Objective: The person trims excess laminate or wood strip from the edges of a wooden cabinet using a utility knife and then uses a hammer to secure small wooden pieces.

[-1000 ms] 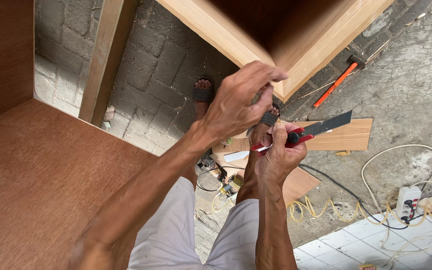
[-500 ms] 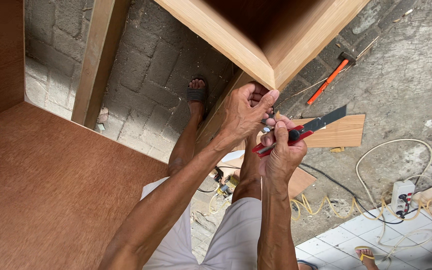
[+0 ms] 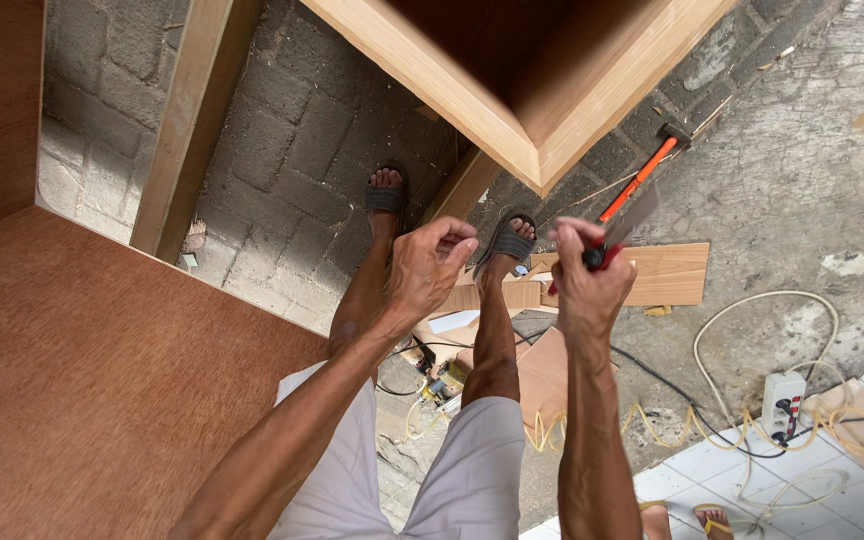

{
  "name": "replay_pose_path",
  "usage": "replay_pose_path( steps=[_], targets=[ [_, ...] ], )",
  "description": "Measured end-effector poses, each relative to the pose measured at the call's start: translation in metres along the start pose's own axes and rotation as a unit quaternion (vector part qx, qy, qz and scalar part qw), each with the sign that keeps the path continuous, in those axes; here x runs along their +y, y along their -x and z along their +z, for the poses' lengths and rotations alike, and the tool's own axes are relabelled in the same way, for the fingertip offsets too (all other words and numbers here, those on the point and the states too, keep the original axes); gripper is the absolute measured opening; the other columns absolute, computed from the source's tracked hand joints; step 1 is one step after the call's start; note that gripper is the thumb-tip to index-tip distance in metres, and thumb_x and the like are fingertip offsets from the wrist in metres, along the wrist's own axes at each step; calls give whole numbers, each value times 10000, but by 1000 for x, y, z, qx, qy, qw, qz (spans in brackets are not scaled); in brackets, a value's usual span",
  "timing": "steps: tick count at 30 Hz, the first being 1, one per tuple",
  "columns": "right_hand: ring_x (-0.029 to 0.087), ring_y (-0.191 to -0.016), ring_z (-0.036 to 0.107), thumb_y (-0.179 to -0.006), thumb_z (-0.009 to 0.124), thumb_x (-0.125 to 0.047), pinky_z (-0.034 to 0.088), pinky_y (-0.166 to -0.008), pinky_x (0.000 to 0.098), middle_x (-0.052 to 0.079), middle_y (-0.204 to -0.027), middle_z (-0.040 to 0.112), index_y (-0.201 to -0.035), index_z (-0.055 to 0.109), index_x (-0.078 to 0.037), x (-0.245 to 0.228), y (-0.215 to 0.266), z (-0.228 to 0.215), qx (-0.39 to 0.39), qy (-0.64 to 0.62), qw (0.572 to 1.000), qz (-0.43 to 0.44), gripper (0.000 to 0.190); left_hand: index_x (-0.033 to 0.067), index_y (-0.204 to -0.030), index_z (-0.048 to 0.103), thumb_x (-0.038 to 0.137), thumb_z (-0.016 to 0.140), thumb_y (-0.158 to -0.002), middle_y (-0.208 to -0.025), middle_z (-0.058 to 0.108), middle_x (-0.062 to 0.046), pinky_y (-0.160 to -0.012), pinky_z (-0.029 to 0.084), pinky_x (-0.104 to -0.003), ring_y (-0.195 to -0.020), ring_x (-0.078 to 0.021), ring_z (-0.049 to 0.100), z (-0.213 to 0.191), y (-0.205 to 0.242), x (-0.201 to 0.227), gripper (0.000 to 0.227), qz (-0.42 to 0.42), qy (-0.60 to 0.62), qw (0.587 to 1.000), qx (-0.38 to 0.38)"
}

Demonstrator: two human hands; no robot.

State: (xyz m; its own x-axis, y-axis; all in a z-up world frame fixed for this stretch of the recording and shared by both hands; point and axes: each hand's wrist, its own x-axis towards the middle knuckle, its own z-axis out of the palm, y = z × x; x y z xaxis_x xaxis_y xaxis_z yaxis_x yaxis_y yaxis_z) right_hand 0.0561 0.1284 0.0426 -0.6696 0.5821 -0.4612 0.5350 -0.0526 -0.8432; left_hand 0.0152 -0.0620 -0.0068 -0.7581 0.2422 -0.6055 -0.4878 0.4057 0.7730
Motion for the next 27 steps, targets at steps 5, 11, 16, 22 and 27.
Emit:
replay_pose_path(
  steps=[5, 11, 16, 22, 27],
  targets=[
    [91, -475, 551, -1041, 724, -153, 486, -441, 214, 163, -827, 709, -1049, 708, 18, -14, -47, 5, -99, -27, 994, -45, 172, 122, -1075, 740, 212, 738, -981, -1040, 703, -79, -726, 613, -293, -913, -193, 686, -8, -13, 62, 131, 262, -144, 949, 99],
    [55, -502, 520, -997, 762, -105, 435, -462, 196, 137, -777, 684, -949, 681, 24, -9, -61, -5, -160, -31, 986, -40, 159, 195, -1144, 742, 332, 710, -991, -1164, 674, 18, -769, 501, -308, -1008, -181, 589, -3, -52, 83, 207, 446, -321, 829, 103],
    [67, -513, 537, -976, 796, -97, 440, -476, 193, 117, -755, 686, -925, 690, 0, -1, -68, -5, -160, 2, 984, -74, 152, 196, -1064, 711, 302, 715, -968, -1095, 659, 62, -751, 480, -315, -949, -170, 578, 1, -60, 85, 143, 470, -352, 801, 117],
    [96, -531, 557, -990, 772, -64, 433, -527, 208, 64, -613, 599, -849, 681, -25, -17, -69, -3, -173, 70, 977, -98, 173, 183, -880, 684, 267, 719, -950, -938, 651, 42, -717, 468, -316, -858, -196, 579, 7, -62, 89, 115, 474, -312, 812, 135],
    [104, -518, 537, -974, 767, -40, 432, -530, 216, 49, -570, 570, -845, 666, -32, -18, -67, 0, -168, 105, 976, -92, 165, 183, -874, 681, 281, 722, -944, -929, 653, 39, -721, 470, -328, -851, -199, 585, 7, -63, 87, 127, 470, -310, 816, 132]
  ],
)
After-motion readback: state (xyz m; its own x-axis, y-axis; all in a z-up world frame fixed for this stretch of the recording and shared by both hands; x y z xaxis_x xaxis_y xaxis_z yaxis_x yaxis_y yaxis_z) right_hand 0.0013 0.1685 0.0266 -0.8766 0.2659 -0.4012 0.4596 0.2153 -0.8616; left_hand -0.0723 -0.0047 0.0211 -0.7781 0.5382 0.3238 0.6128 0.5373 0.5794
